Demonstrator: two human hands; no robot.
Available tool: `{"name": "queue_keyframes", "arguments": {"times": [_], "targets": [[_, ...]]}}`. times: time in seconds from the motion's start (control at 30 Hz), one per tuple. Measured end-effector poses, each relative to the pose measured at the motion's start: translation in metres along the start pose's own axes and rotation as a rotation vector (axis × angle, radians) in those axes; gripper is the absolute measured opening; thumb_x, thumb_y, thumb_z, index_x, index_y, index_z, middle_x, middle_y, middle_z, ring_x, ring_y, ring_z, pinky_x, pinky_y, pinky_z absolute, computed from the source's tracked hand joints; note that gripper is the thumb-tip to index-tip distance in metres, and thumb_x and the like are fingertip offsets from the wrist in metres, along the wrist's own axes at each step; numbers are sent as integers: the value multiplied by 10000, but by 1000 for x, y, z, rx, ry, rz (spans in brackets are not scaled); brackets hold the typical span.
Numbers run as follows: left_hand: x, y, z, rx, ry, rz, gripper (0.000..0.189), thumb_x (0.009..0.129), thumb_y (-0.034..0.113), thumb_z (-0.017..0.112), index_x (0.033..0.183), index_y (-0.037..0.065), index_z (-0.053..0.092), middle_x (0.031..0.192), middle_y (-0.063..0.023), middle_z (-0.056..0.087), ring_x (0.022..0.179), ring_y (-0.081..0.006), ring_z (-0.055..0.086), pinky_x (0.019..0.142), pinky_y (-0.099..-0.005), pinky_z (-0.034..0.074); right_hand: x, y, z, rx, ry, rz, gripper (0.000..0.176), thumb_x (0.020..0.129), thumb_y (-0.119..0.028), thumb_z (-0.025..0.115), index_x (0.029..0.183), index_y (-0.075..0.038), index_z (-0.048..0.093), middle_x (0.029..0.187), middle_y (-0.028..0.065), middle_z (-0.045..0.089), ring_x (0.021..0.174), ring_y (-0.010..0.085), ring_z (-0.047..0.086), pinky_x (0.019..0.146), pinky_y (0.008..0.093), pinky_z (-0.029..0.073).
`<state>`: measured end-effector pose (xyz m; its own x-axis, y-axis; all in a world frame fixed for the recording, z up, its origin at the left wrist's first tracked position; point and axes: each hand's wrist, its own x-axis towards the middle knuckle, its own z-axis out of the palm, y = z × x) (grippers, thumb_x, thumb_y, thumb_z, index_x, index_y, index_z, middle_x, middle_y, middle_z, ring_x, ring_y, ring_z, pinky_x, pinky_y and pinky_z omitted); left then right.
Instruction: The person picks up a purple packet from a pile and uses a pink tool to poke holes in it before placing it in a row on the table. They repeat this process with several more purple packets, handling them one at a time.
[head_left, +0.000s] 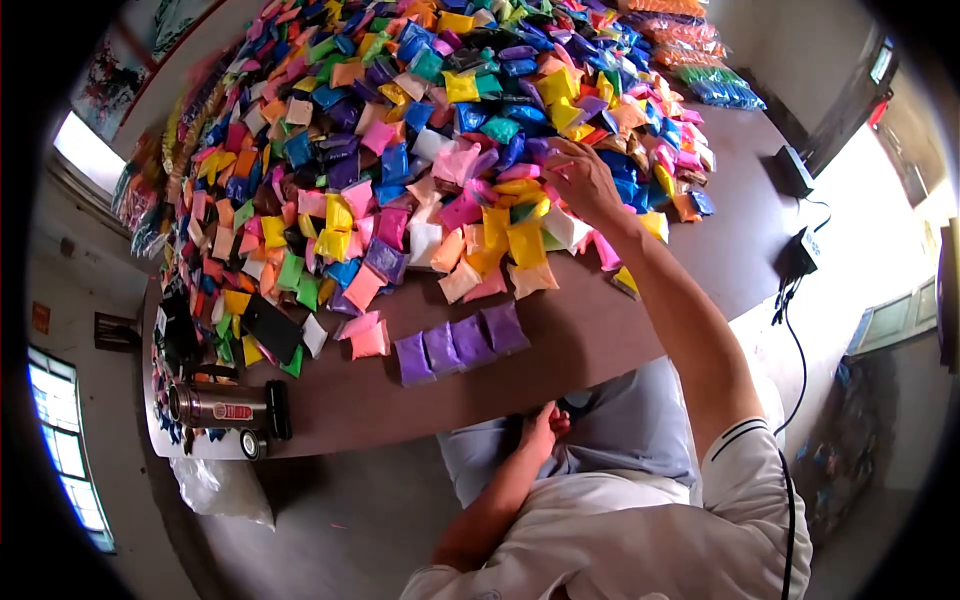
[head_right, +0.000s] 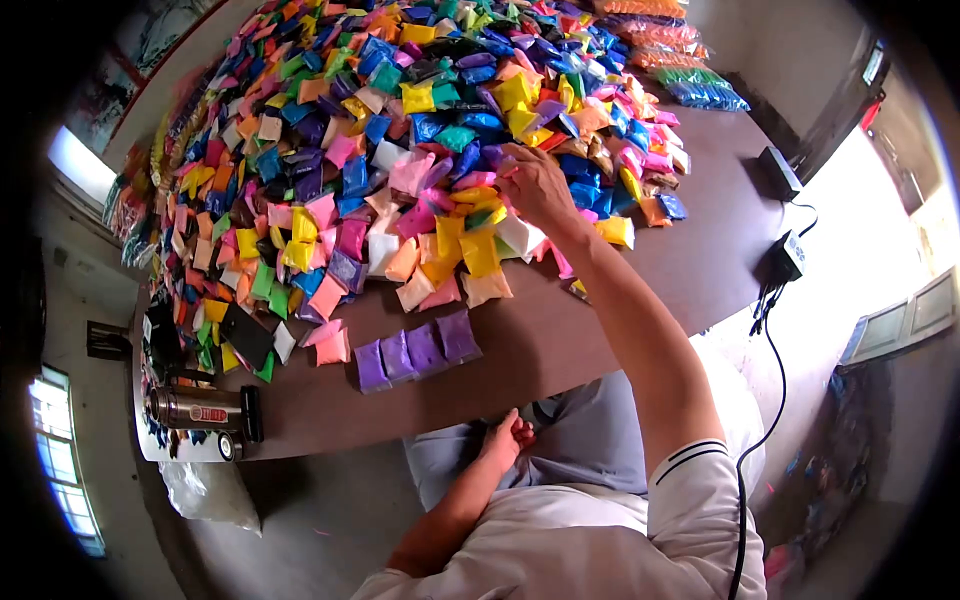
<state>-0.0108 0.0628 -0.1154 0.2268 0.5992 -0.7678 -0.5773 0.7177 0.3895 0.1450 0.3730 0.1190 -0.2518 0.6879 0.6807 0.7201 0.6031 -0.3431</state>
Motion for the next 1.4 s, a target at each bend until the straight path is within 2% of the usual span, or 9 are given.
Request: {"name": "queue_keyframes", "arguments": {"times": [0.33, 0.4, 0.47, 0.57, 0.67, 0.87, 0.97, 1.17, 1.4], "targets": [[-4, 16, -4, -203, -136, -20, 289, 874, 260, 566, 660, 109, 446, 720, -70, 555, 682, -188, 520, 743, -380, 477, 23, 12, 25, -34, 207, -105, 58, 722, -74, 632, 780, -75, 630, 866, 52, 640, 866, 255, 581, 769, 339, 465], [-4, 15, -4, -177, -111, -9, 282, 874, 255, 563, 665, 111, 440, 717, -69, 553, 681, -188, 518, 745, -379, 476, 20, 7, 14, 112, 425, 50, 77, 733, -63, 653, 808, -73, 649, 825, 70, 641, 790, 243, 592, 697, 314, 477], [-3, 16, -5, -159, -115, 25, 270, 868, 259, 566, 678, 113, 440, 716, -73, 549, 670, -189, 519, 734, -379, 478, 10, -8, -8, 606, 280, 442, 161, 863, -136, 630, 918, 13, 660, 835, 40, 652, 716, 93, 593, 638, 216, 480], [2, 22, -1, -76, -112, 61, 286, 856, 299, 579, 687, 114, 440, 720, -69, 546, 671, -192, 521, 700, -359, 473, -26, -29, -41, 1257, 234, 755, 184, 851, -195, 657, 922, -26, 654, 778, 26, 646, 632, 87, 571, 559, 228, 460], [3, 24, 1, 8, -193, 150, 298, 852, 336, 589, 715, 108, 454, 726, -62, 540, 696, -185, 525, 660, -334, 460, -79, -47, -62, 1394, 152, 882, 166, 855, -182, 649, 919, -29, 651, 764, 17, 642, 617, 79, 563, 540, 202, 440], [-22, 18, 33, 218, -197, 130, 333, 875, 405, 550, 741, 108, 481, 808, -67, 568, 743, -162, 536, 711, -299, 438, -171, -65, -74, 1133, -17, 897, 163, 861, -183, 644, 846, -20, 645, 672, -21, 572, 583, 56, 498, 516, 210, 388], [-38, 21, 55, 236, -259, 117, 351, 872, 434, 546, 754, 107, 497, 848, -72, 585, 753, -155, 542, 745, -299, 428, -185, -88, -84, 566, -144, 709, 190, 845, -169, 648, 871, 17, 623, 668, 62, 601, 622, 102, 557, 568, 257, 442], [-41, 34, 73, 220, -503, 167, 348, 862, 445, 538, 771, 114, 482, 903, -55, 567, 815, -148, 537, 809, -297, 407, -190, -105, -91, 509, -255, 805, 169, 824, -154, 663, 870, 5, 627, 735, 109, 632, 639, 171, 593, 592, 290, 461], [-56, 44, 74, 260, -424, 223, 313, 873, 382, 546, 750, 99, 492, 882, -64, 563, 809, -156, 541, 798, -308, 414, -199, -106, -77, 402, -91, 622, 133, 794, -111, 667, 865, -5, 629, 874, 127, 634, 737, 227, 621, 637, 313, 479]]}}
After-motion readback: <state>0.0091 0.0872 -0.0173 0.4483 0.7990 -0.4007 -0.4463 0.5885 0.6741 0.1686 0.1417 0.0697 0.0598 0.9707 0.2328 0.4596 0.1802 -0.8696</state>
